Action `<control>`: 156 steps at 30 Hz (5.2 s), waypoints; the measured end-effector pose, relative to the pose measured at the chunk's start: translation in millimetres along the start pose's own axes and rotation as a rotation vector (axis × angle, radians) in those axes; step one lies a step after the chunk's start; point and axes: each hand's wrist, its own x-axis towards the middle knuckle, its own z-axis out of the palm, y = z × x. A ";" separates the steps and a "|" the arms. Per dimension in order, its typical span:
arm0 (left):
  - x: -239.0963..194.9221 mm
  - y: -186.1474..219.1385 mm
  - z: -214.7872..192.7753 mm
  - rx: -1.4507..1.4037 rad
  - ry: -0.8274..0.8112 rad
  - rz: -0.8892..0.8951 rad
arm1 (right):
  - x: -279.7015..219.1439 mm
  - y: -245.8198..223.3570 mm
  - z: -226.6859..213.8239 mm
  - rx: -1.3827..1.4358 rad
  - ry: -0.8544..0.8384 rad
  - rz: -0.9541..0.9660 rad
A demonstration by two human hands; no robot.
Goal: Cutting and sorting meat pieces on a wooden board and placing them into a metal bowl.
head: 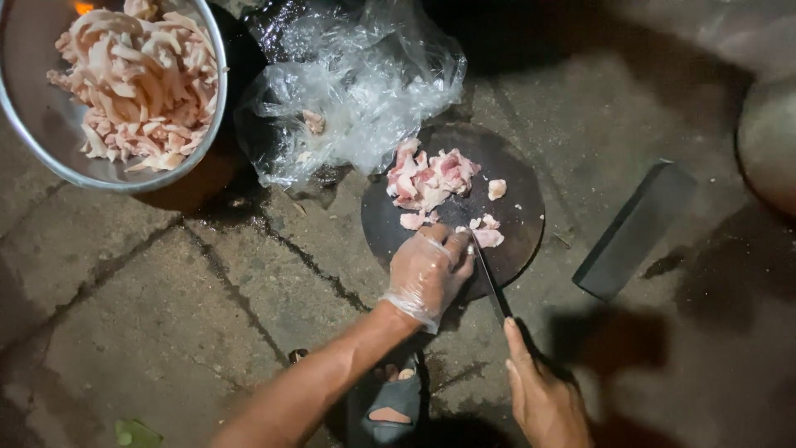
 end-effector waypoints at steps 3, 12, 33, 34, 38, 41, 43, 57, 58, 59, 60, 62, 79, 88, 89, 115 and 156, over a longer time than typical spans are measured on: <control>-0.8 -0.4 0.6 -0.028 0.053 0.038 | 19.5 -6.8 -9.4 -0.010 -0.063 -0.033; 0.8 -1.1 -9.4 -0.189 -0.113 -0.051 | 42.5 -24.3 -8.9 0.105 0.131 -0.110; 24.4 -1.3 -51.9 -0.897 -0.311 -0.499 | -12.7 -6.1 -4.9 -0.102 -0.190 0.246; 23.3 -7.8 -49.5 -0.972 -0.348 -0.440 | -11.8 -10.8 -7.9 -0.040 -0.171 0.276; 28.1 -19.0 -43.8 -1.023 -0.551 -0.318 | -12.0 -11.7 -7.0 0.116 -0.119 0.278; 47.1 2.6 -70.2 -0.527 -0.601 -0.124 | -12.8 -13.5 -7.5 0.143 -0.107 0.308; 40.8 -11.9 -47.0 -0.457 -0.399 0.045 | -14.9 -10.7 -5.6 0.143 -0.137 0.330; -6.3 -11.1 -25.5 0.033 -0.229 -0.036 | -23.1 -27.1 -6.3 0.314 -0.066 0.078; -4.9 -8.8 -32.9 -0.061 -0.215 -0.095 | -20.0 -22.8 -5.6 0.209 -0.089 0.103; -3.1 -6.2 -40.1 -0.156 -0.200 -0.151 | -17.2 -18.5 -4.7 0.104 -0.110 0.130; -4.1 -7.9 -41.0 -0.155 -0.200 -0.151 | -16.1 -21.3 -7.1 0.105 -0.110 0.128; -5.6 -10.0 -41.7 -0.204 -0.319 -0.298 | -14.8 -26.2 -13.1 0.077 -0.082 0.133; -11.0 -14.4 -16.1 0.034 -0.128 0.077 | -29.8 -37.3 10.7 0.157 -0.006 0.092; -9.6 -15.8 -10.4 -0.027 -0.230 0.018 | -17.3 -36.9 9.4 0.040 -0.194 0.192; -7.4 -15.2 -11.3 -0.028 -0.289 -0.011 | -14.4 -36.6 9.0 0.039 -0.234 0.218; 14.5 -6.6 -21.1 -0.414 0.029 -0.192 | -58.3 -5.4 31.3 0.084 -0.180 0.206; 18.7 -9.8 -60.9 -0.291 -0.249 0.112 | -12.1 136.7 95.0 1.634 0.149 0.121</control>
